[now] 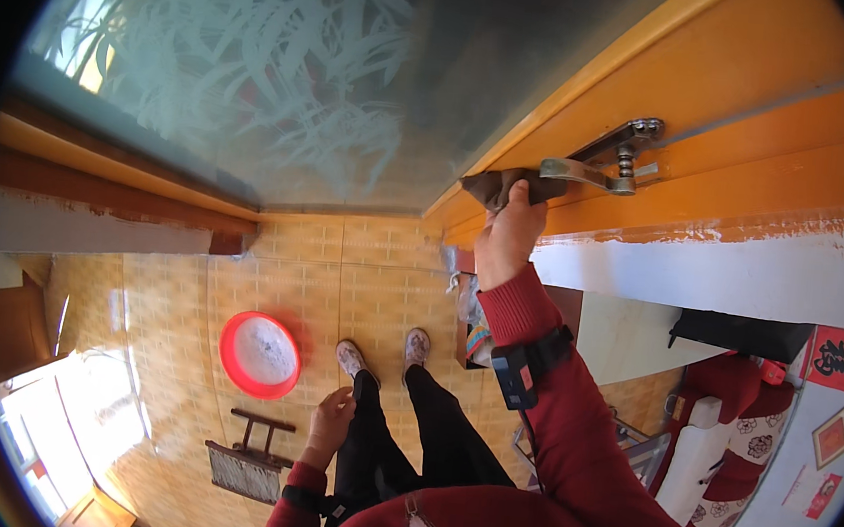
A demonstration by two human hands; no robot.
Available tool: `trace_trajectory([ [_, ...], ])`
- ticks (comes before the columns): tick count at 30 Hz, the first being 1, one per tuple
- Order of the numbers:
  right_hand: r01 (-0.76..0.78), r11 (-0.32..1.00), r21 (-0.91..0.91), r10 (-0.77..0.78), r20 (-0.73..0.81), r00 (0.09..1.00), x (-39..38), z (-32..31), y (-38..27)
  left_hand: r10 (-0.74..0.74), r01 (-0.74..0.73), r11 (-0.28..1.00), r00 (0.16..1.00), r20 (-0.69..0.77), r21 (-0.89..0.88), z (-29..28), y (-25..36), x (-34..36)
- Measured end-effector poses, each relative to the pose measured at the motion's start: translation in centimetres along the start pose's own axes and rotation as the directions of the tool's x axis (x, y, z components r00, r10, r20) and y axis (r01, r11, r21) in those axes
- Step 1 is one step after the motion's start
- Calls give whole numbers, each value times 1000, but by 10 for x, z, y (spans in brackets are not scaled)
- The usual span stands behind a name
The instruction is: The person cleans a wooden door with a frosted glass panel using a dark cloth and a pink cloth. They wipe the door frame and glass, then move a red basin into a bedroom and place it on a bed before returning to the living room.
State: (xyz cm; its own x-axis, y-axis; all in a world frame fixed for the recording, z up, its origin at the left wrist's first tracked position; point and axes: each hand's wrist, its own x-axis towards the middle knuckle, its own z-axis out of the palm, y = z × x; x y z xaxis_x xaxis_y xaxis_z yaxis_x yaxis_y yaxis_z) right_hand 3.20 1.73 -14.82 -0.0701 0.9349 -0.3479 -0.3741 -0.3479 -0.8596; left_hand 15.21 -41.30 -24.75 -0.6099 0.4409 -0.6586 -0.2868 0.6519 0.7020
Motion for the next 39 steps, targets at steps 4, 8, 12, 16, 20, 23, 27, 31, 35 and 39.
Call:
trace_trajectory([
  [4, -32, 999, -36, 37, 121, 992, 14, -10, 8, 84, -86, 994, 996, -35, -71, -5, 9, 6],
  [8, -528, 844, -97, 526, -47, 849, 63, -38, 69, 83, -88, 995, 991, -100, -43, -18, -9, 10],
  [12, -94, 437, -895, 484, 145, 863, 48, -54, 62, 7, -10, 1000, 995, -102, -29, -32, -35, -3],
  [16, 951, 51, -304, -51, 951, 306, -54, -63, -27, -85, 83, 995, 996, -39, -56, -48, -47, -12],
  [20, 860, -510, 8, 172, 981, 93, -75, -44, -133, 12, -12, 1000, 997, -77, 4, -65, -46, -5],
  [23, 703, -709, 46, 199, 970, 137, -28, -36, -160, 38, -39, 999, 992, -117, -2, -73, -46, 2],
  [27, 604, -780, 164, 330, 928, 173, 14, -61, -96, 48, -54, 997, 990, -134, -46, -79, -52, -7],
  [31, 704, -701, 110, 456, 829, 325, 25, -63, -87, -2, 1, 1000, 993, -117, -13, -90, -63, -27],
  [35, 670, -734, 108, 278, 949, 151, -5, -53, -165, -37, 39, 999, 985, -170, 7, -110, -83, -42],
  [39, 709, -693, 132, 327, 934, 146, -59, -47, -220, -39, 38, 999, 973, -227, -7, -115, -103, -44],
])
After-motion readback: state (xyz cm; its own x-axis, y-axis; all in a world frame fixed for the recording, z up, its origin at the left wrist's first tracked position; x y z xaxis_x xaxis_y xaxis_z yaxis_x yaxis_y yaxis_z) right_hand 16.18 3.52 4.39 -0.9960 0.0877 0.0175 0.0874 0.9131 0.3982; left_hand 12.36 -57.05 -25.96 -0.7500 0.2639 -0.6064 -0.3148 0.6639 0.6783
